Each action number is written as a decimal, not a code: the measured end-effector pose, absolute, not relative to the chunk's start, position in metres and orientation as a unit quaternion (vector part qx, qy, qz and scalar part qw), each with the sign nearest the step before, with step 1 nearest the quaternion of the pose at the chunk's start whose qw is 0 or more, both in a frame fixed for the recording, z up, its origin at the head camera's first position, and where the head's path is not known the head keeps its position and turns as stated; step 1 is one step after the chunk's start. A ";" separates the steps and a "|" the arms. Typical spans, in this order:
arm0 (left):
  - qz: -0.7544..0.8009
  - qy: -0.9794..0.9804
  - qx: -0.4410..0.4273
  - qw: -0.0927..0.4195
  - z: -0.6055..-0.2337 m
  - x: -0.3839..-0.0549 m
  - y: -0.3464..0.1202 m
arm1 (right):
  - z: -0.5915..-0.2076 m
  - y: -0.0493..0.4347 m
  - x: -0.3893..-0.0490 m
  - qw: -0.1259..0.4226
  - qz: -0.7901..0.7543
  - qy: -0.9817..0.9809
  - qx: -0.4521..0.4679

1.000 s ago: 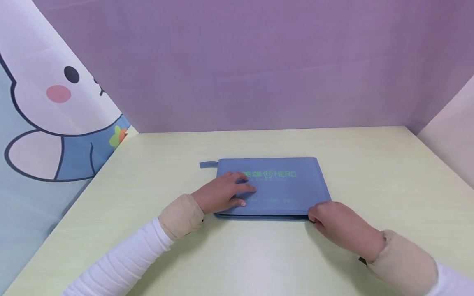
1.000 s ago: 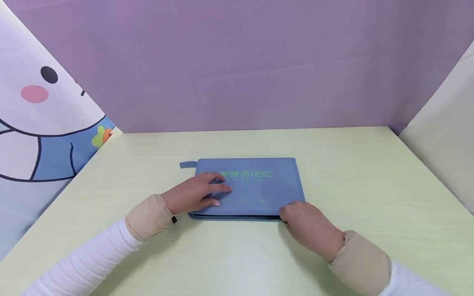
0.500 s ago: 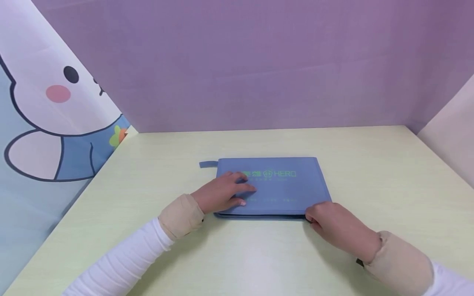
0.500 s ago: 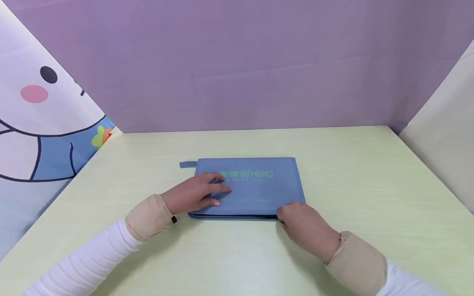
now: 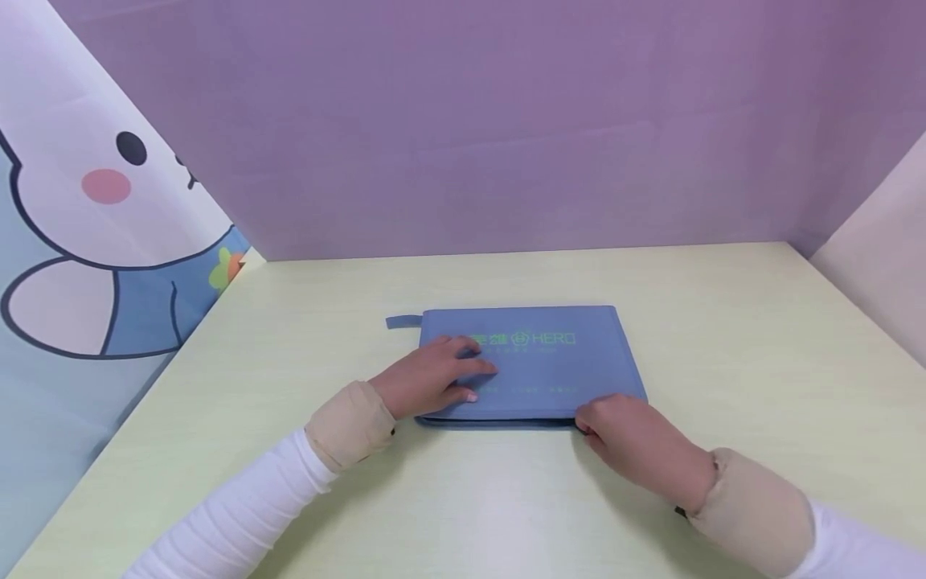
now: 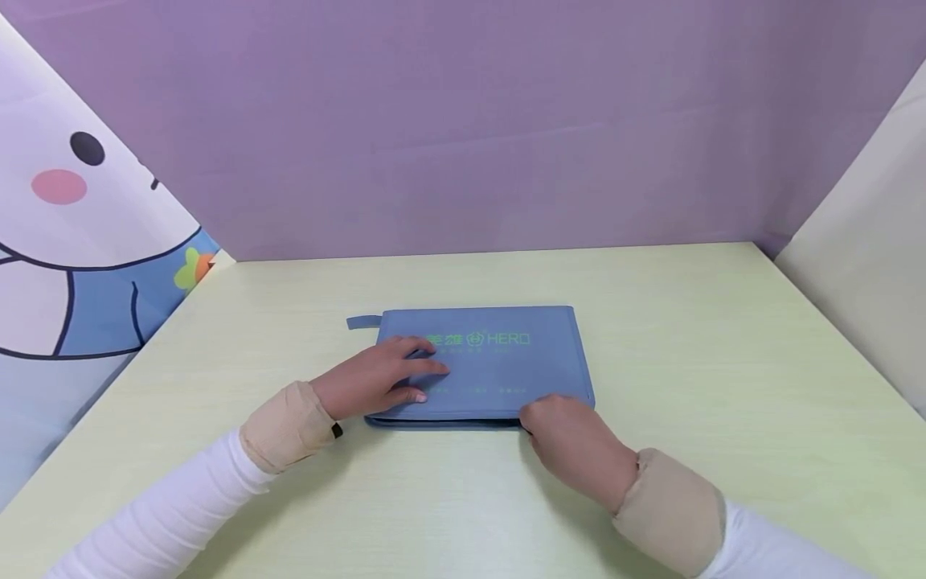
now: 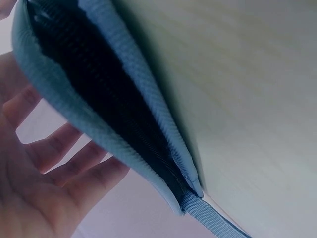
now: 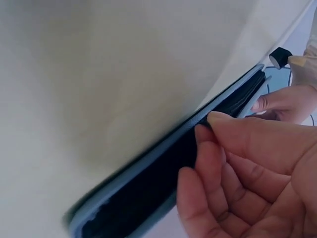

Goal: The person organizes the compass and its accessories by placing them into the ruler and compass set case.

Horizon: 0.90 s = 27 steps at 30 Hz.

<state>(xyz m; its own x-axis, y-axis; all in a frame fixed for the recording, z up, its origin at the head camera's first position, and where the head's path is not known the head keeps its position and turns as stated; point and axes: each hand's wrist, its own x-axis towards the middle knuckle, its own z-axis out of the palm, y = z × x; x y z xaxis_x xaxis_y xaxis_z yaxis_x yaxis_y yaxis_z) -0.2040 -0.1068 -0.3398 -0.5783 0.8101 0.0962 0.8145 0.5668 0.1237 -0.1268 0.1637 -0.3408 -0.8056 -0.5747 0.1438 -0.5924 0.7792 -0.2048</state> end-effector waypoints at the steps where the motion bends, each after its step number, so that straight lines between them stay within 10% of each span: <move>1: -0.077 -0.885 -0.459 0.015 -0.340 -0.204 -0.107 | -0.341 0.162 -0.127 0.037 0.121 -0.942 0.312; 27: -0.080 -0.885 -0.458 0.015 -0.341 -0.205 -0.108 | -0.341 0.124 -0.132 0.048 0.107 -0.928 0.354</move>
